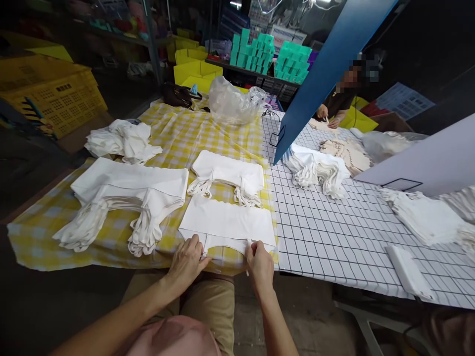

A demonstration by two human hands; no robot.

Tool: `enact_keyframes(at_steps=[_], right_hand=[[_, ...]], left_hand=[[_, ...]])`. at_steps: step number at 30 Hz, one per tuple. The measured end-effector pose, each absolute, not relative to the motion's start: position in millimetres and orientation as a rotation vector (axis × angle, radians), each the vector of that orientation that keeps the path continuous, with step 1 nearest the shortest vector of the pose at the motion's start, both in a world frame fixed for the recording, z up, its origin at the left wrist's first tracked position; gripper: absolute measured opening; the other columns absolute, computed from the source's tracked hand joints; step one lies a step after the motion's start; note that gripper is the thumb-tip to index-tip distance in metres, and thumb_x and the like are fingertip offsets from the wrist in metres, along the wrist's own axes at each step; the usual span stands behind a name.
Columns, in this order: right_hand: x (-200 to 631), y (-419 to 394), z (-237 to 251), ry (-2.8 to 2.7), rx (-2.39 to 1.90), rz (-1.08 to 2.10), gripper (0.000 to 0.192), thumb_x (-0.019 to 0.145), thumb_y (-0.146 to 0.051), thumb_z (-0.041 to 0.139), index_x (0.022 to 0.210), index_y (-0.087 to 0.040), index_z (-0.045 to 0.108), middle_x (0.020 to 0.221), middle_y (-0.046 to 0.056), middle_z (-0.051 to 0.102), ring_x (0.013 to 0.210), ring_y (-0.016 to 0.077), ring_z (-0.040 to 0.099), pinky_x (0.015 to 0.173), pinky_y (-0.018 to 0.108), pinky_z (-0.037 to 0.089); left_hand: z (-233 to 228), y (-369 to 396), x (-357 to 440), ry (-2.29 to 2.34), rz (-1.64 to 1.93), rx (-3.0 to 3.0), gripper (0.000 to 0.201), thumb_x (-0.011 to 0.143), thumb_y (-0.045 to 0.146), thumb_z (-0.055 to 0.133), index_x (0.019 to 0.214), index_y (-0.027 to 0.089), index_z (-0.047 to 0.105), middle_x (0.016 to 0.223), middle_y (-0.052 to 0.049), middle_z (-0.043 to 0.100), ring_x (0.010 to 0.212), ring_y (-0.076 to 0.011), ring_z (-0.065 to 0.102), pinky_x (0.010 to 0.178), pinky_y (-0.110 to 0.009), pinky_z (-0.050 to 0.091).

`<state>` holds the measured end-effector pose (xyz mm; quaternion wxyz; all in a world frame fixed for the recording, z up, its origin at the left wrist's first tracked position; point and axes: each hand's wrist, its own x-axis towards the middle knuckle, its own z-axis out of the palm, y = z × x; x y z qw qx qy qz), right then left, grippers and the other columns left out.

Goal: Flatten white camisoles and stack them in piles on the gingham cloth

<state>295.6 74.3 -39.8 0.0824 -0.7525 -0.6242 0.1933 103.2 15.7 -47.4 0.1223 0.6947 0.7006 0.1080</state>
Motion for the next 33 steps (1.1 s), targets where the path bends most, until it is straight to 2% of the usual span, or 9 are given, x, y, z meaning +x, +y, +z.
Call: enact_keyframes(at_steps=[4,7,11,16,20,26,33], right_hand=[[298,79,-42,-1.642,-2.151,0.783,0.016,0.073,-0.037,0.040,0.079,-0.022,0.044,0.065,0.002,0.057,0.059,0.0173,0.054,0.054,0.026,0.034],[300,82,-43,-1.524,-2.044,0.935,0.028,0.071,-0.036,0.036,0.094,-0.021,0.044,0.065,0.000,0.055,0.054,0.0160,0.053,0.051,0.026,0.037],[305,86,-42,-1.674,-1.959,0.847,0.039,0.069,-0.038,0.041,0.103,-0.019,0.048,0.069,0.001,0.056,0.057,0.0162,0.054,0.055,0.028,0.040],[310,103,-38,-1.888,-1.854,0.680,0.027,0.069,-0.033,0.043,0.088,-0.021,0.058,0.085,0.005,0.059,0.070,0.0174,0.058,0.067,0.030,0.042],[311,124,-34,-1.989,-1.796,0.616,0.023,0.072,-0.034,0.042,0.078,-0.021,0.060,0.081,0.005,0.060,0.071,0.0175,0.057,0.067,0.029,0.041],[310,147,-42,-2.019,-1.796,0.627,0.022,0.072,-0.034,0.042,0.072,-0.021,0.060,0.074,0.004,0.060,0.071,0.0176,0.055,0.065,0.028,0.038],[307,150,-48,-1.874,-1.858,0.715,0.020,0.069,-0.037,0.048,0.075,-0.021,0.058,0.071,0.003,0.063,0.069,0.0179,0.055,0.063,0.027,0.037]], left_hand=[[-49,18,105,1.981,0.381,1.949,0.004,0.075,0.018,0.058,0.076,0.015,0.058,0.089,-0.006,0.055,0.084,-0.0193,0.054,0.076,-0.032,0.042],[-51,19,104,1.897,0.529,1.821,0.006,0.074,0.014,0.054,0.069,0.017,0.057,0.085,-0.003,0.054,0.079,-0.0158,0.054,0.071,-0.027,0.041],[-46,29,97,1.787,0.725,1.533,0.010,0.072,0.014,0.054,0.063,0.017,0.051,0.073,-0.001,0.055,0.071,-0.0136,0.054,0.066,-0.025,0.040],[-32,63,77,1.453,0.852,1.031,0.014,0.077,0.025,0.050,0.066,0.018,0.044,0.056,0.003,0.055,0.051,-0.0108,0.055,0.051,-0.021,0.040],[-27,102,65,1.512,0.820,0.968,0.010,0.081,0.025,0.045,0.073,0.018,0.043,0.051,0.005,0.053,0.037,-0.0094,0.052,0.041,-0.018,0.036],[-33,133,66,1.835,0.650,1.326,0.007,0.078,0.019,0.047,0.071,0.018,0.048,0.041,0.008,0.045,0.032,-0.0075,0.044,0.041,-0.019,0.032],[-40,135,66,1.818,0.610,1.323,0.009,0.080,0.021,0.044,0.078,0.018,0.052,0.033,0.008,0.041,0.033,-0.0124,0.050,0.044,-0.020,0.034]])
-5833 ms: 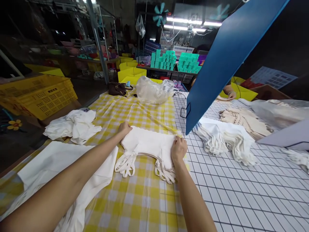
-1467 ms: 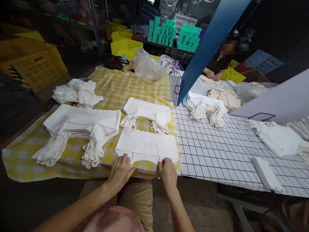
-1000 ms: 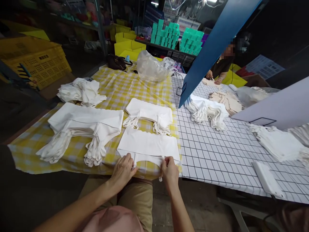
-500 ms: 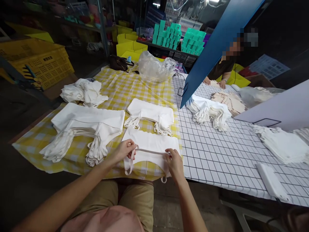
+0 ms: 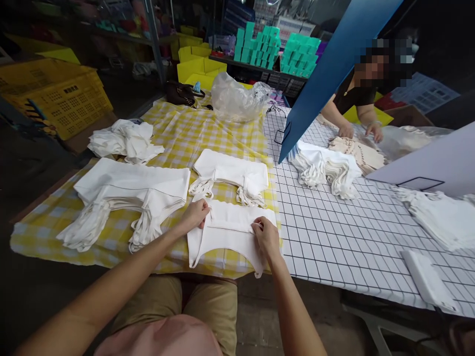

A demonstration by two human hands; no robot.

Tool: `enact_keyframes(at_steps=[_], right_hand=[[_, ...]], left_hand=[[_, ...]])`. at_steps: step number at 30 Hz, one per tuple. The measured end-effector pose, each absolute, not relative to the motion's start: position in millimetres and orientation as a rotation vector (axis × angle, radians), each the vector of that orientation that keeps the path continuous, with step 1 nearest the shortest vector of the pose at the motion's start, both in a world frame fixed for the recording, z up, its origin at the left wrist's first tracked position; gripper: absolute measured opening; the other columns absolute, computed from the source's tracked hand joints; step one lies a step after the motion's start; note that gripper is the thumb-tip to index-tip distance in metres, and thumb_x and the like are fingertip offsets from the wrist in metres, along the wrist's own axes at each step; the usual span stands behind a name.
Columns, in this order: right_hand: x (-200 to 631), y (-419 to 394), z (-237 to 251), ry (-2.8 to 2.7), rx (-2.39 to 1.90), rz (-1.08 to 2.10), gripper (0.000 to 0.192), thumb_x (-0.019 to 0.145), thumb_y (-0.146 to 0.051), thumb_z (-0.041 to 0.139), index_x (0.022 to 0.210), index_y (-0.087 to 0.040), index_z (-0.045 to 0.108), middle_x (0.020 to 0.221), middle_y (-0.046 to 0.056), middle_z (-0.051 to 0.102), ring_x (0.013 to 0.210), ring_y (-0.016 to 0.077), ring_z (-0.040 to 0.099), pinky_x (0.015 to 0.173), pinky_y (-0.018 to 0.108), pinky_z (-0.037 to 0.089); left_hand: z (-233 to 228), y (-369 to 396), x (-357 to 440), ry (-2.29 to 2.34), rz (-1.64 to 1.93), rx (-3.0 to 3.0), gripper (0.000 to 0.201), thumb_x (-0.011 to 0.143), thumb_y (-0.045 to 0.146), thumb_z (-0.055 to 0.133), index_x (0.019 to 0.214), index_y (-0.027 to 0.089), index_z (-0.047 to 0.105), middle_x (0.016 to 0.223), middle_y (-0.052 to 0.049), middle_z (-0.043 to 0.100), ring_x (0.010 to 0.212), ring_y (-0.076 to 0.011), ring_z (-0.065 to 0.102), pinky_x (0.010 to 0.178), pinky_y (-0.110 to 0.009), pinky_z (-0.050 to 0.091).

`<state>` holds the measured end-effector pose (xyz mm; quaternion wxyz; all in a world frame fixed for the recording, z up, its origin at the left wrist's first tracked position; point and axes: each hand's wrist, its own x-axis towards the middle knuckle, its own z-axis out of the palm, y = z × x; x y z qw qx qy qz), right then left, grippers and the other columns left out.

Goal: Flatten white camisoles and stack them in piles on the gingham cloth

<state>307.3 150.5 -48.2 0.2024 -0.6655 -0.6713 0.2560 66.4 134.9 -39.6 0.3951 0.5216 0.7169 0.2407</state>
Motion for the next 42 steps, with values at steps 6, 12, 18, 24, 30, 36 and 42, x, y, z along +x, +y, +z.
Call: enact_keyframes(at_steps=[6,12,18,24,30,36,42], right_hand=[[307,150,-47,-1.847,-1.872,0.710,0.022,0.069,-0.038,0.048,0.075,-0.020,0.058,0.068,0.003,0.063,0.066,0.0176,0.054,0.061,0.027,0.036],[308,149,-47,-1.826,-1.886,0.714,0.022,0.070,-0.038,0.046,0.075,-0.020,0.058,0.068,0.002,0.062,0.068,0.0178,0.055,0.062,0.027,0.036],[307,147,-43,-1.753,-1.874,0.752,0.027,0.068,-0.042,0.049,0.078,-0.019,0.058,0.063,0.001,0.057,0.062,0.0166,0.051,0.060,0.027,0.037],[315,136,-34,-1.655,-1.824,0.772,0.036,0.066,-0.047,0.051,0.086,-0.018,0.059,0.064,0.000,0.052,0.058,0.0144,0.046,0.058,0.027,0.038],[323,127,-32,-1.632,-1.824,0.792,0.034,0.065,-0.047,0.051,0.082,-0.018,0.059,0.060,-0.001,0.050,0.056,0.0144,0.046,0.057,0.028,0.038],[319,123,-32,-1.592,-1.826,0.828,0.036,0.062,-0.048,0.052,0.080,-0.018,0.058,0.058,-0.002,0.047,0.055,0.0140,0.044,0.055,0.027,0.036],[320,116,-28,-1.598,-1.793,0.808,0.035,0.064,-0.047,0.052,0.083,-0.018,0.059,0.058,-0.003,0.045,0.053,0.0128,0.042,0.053,0.026,0.036]], left_hand=[[-44,136,66,1.837,0.604,1.306,0.011,0.080,0.022,0.044,0.078,0.017,0.053,0.035,0.006,0.045,0.034,-0.0127,0.051,0.045,-0.020,0.036],[-47,137,65,1.809,0.619,1.246,0.012,0.079,0.025,0.047,0.072,0.016,0.052,0.042,0.003,0.052,0.034,-0.0116,0.051,0.043,-0.021,0.037],[-36,138,63,1.698,0.623,1.061,0.013,0.078,0.020,0.048,0.065,0.015,0.047,0.042,0.002,0.052,0.037,-0.0112,0.054,0.040,-0.018,0.038],[-24,133,61,1.608,0.634,0.983,0.012,0.075,0.017,0.050,0.064,0.015,0.047,0.049,-0.001,0.059,0.049,-0.0124,0.061,0.047,-0.018,0.046],[-14,123,64,1.604,0.696,1.022,0.009,0.073,0.017,0.051,0.066,0.015,0.047,0.056,-0.003,0.064,0.052,-0.0111,0.061,0.049,-0.018,0.046],[-17,116,62,1.570,0.743,1.027,0.007,0.075,0.018,0.048,0.070,0.017,0.044,0.057,-0.003,0.065,0.052,-0.0116,0.060,0.048,-0.019,0.045],[-14,105,64,1.502,0.802,0.975,0.005,0.078,0.020,0.047,0.077,0.017,0.043,0.048,0.002,0.060,0.047,-0.0093,0.057,0.047,-0.017,0.041]])
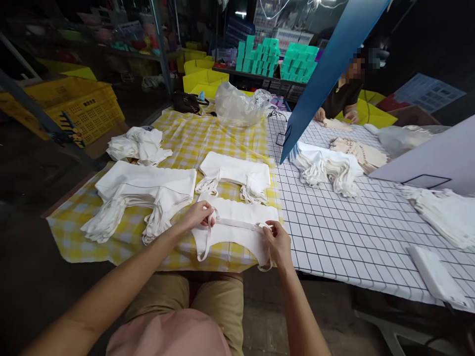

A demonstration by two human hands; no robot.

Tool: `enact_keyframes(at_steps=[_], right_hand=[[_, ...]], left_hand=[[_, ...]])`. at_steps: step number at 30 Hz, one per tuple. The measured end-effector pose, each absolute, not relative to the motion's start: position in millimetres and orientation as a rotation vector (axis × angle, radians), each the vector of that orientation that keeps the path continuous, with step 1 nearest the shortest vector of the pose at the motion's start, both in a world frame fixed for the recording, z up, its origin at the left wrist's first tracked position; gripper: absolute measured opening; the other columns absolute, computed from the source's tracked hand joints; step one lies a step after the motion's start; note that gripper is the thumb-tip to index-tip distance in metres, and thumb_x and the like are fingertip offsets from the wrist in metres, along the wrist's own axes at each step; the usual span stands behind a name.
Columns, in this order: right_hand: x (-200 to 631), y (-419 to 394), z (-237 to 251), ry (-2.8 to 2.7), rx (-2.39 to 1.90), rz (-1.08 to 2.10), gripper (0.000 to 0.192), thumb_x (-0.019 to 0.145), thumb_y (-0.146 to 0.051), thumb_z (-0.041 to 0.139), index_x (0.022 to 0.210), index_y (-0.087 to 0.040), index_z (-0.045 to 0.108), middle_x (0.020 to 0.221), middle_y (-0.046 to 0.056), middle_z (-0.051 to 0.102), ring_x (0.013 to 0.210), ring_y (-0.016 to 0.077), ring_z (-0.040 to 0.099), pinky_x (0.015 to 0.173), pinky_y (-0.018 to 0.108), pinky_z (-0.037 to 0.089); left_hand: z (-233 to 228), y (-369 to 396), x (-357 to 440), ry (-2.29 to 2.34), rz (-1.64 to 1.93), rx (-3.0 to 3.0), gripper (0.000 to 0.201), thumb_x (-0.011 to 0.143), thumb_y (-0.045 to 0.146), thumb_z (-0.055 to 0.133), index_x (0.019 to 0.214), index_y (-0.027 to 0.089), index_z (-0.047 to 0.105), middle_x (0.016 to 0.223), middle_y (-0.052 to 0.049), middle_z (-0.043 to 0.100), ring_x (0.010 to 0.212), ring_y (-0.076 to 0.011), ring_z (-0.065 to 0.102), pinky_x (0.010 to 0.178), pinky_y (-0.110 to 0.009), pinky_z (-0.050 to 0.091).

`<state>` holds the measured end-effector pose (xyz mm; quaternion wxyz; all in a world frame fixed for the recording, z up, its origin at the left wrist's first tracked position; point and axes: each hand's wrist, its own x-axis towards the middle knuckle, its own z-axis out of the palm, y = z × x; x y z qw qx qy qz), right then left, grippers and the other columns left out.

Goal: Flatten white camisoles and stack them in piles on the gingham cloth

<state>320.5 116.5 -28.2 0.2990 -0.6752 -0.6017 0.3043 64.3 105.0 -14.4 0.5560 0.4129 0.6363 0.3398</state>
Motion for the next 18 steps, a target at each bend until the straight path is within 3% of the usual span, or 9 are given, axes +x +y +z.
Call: enact_keyframes(at_steps=[5,9,18], right_hand=[[344,89,-27,-1.643,-1.713,0.851,0.040,0.066,-0.049,0.057,0.092,-0.019,0.058,0.067,0.000,0.050,0.057,0.0129,0.045,0.054,0.026,0.038],[361,58,-37,-1.544,-1.697,1.046,0.045,0.064,-0.050,0.062,0.094,-0.018,0.057,0.063,-0.001,0.052,0.058,0.0134,0.048,0.052,0.025,0.040],[364,21,-41,-1.209,-1.711,1.241,0.047,0.060,-0.051,0.066,0.091,-0.015,0.062,0.063,0.000,0.056,0.054,0.0115,0.047,0.051,0.025,0.040]], left_hand=[[-12,68,61,1.366,0.846,0.956,0.010,0.073,0.018,0.051,0.080,0.017,0.043,0.043,0.006,0.055,0.043,-0.0089,0.055,0.046,-0.017,0.037],[-22,30,49,1.306,0.801,0.883,0.019,0.069,0.024,0.056,0.080,0.017,0.043,0.045,0.005,0.057,0.042,-0.0089,0.053,0.047,-0.018,0.035],[-32,1,40,1.187,0.946,0.661,0.034,0.064,0.036,0.066,0.083,0.015,0.047,0.060,0.001,0.063,0.060,-0.0112,0.059,0.063,-0.023,0.042]])
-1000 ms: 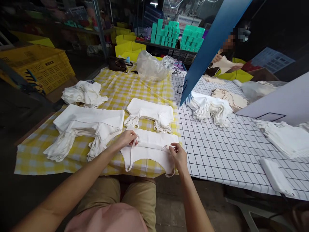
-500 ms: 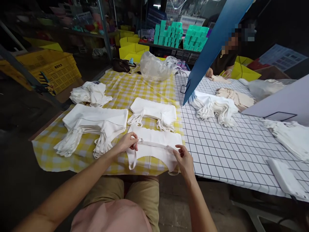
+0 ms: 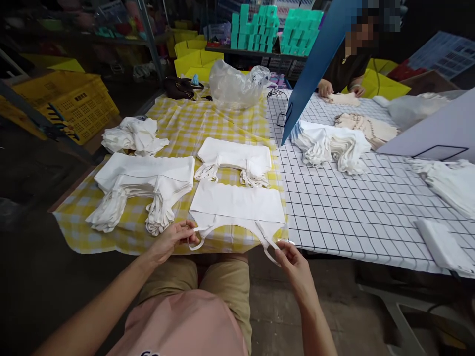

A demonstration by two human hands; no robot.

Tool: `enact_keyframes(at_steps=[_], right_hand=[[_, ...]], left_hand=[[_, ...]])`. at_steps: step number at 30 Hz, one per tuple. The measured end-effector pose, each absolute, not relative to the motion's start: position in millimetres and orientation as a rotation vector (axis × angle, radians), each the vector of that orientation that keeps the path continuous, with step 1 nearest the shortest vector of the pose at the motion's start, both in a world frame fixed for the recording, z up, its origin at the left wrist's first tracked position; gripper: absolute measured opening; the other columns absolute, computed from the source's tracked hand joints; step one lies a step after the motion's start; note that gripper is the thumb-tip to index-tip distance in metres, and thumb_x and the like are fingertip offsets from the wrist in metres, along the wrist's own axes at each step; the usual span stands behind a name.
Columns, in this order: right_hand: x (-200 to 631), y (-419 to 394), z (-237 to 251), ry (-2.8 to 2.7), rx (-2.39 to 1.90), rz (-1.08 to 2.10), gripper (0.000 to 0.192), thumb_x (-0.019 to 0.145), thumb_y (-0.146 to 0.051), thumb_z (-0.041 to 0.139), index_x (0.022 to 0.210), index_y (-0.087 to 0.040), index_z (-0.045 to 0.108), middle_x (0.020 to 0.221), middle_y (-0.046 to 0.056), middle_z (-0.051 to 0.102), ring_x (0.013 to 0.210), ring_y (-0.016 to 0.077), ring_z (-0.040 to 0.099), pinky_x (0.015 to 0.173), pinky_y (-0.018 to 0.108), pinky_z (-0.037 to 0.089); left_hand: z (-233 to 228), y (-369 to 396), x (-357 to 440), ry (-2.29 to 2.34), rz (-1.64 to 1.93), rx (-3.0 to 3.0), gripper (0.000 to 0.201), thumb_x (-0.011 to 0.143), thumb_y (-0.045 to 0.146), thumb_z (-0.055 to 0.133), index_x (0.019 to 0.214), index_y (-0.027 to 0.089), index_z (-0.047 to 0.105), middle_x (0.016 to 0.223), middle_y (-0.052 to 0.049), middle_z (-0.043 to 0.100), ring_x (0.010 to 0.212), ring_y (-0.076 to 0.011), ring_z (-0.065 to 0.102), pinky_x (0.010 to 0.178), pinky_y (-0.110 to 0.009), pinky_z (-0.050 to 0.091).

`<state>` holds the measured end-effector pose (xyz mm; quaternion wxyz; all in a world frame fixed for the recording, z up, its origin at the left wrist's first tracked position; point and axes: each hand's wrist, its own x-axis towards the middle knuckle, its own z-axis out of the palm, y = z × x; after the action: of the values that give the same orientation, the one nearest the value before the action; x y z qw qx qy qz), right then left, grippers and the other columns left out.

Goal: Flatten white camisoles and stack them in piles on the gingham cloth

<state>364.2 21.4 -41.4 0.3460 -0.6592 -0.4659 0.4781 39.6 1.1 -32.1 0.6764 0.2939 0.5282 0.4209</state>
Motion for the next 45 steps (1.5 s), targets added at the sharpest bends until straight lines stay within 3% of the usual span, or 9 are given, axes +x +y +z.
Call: enact_keyframes(at_steps=[10,13,16,19,23,27,31,37,45], right_hand=[[370,20,-35,-0.825,-1.470,1.266,0.039,0.052,-0.041,0.077,0.083,-0.019,0.065,0.068,0.000,0.061,0.055,0.0101,0.048,0.057,0.025,0.042],[369,14,-32,-0.905,-1.470,1.310,0.035,0.058,-0.042,0.074,0.085,-0.021,0.066,0.068,-0.001,0.061,0.058,0.0101,0.049,0.060,0.024,0.043],[372,5,-25,-1.219,-1.523,1.542,0.037,0.068,-0.043,0.067,0.098,-0.021,0.065,0.077,0.002,0.063,0.074,0.0148,0.056,0.073,0.027,0.046],[380,1,-19,-1.496,-1.605,1.729,0.047,0.071,-0.046,0.063,0.112,-0.022,0.060,0.103,0.007,0.063,0.100,0.0218,0.055,0.085,0.031,0.045],[396,14,-10,-1.608,-1.735,1.519,0.051,0.071,-0.052,0.059,0.112,-0.023,0.059,0.121,0.008,0.057,0.112,0.0248,0.051,0.090,0.033,0.044],[402,54,-4,-1.598,-1.865,1.245,0.047,0.068,-0.055,0.056,0.101,-0.021,0.063,0.108,0.009,0.064,0.100,0.0254,0.058,0.080,0.032,0.048],[385,109,-12,-1.600,-1.986,1.019,0.040,0.069,-0.047,0.050,0.092,-0.017,0.062,0.089,0.009,0.066,0.077,0.0224,0.062,0.063,0.031,0.048],[346,169,-35,-1.668,-2.210,0.553,0.031,0.069,-0.038,0.049,0.090,-0.016,0.057,0.088,0.011,0.063,0.083,0.0237,0.058,0.069,0.032,0.041],[337,182,-44,-1.745,-2.210,0.673,0.015,0.064,-0.030,0.053,0.057,-0.022,0.043,0.054,0.000,0.050,0.060,0.0178,0.051,0.052,0.027,0.033]], left_hand=[[-23,-4,49,1.125,1.011,0.608,0.033,0.063,0.035,0.070,0.080,0.016,0.049,0.067,0.000,0.062,0.067,-0.0129,0.060,0.067,-0.025,0.045],[-20,-10,45,1.121,0.943,0.666,0.031,0.067,0.037,0.066,0.082,0.016,0.050,0.070,-0.001,0.064,0.069,-0.0132,0.060,0.070,-0.026,0.045],[-13,-19,38,1.130,0.680,0.892,0.030,0.071,0.039,0.060,0.090,0.016,0.056,0.083,-0.005,0.068,0.078,-0.0156,0.060,0.076,-0.028,0.044],[-7,-24,28,1.233,0.389,1.196,0.032,0.072,0.037,0.057,0.098,0.017,0.061,0.097,-0.006,0.067,0.092,-0.0190,0.059,0.082,-0.027,0.043],[-2,-6,12,1.476,0.309,1.444,0.033,0.076,0.036,0.049,0.101,0.019,0.062,0.100,-0.005,0.067,0.092,-0.0195,0.060,0.080,-0.026,0.043],[3,41,11,1.738,0.317,1.605,0.033,0.083,0.033,0.038,0.102,0.017,0.059,0.094,-0.006,0.067,0.088,-0.0192,0.061,0.077,-0.027,0.043],[-3,91,32,2.104,0.209,1.688,0.031,0.085,0.024,0.038,0.107,0.011,0.055,0.099,-0.014,0.065,0.092,-0.0230,0.061,0.076,-0.030,0.044],[-27,130,58,2.364,0.176,1.554,0.031,0.088,0.018,0.035,0.110,0.001,0.049,0.093,-0.022,0.064,0.091,-0.0269,0.063,0.069,-0.032,0.047],[-34,135,50,2.290,0.244,1.609,0.021,0.083,0.021,0.047,0.097,0.010,0.058,0.104,-0.018,0.061,0.095,-0.0255,0.060,0.071,-0.031,0.046]])
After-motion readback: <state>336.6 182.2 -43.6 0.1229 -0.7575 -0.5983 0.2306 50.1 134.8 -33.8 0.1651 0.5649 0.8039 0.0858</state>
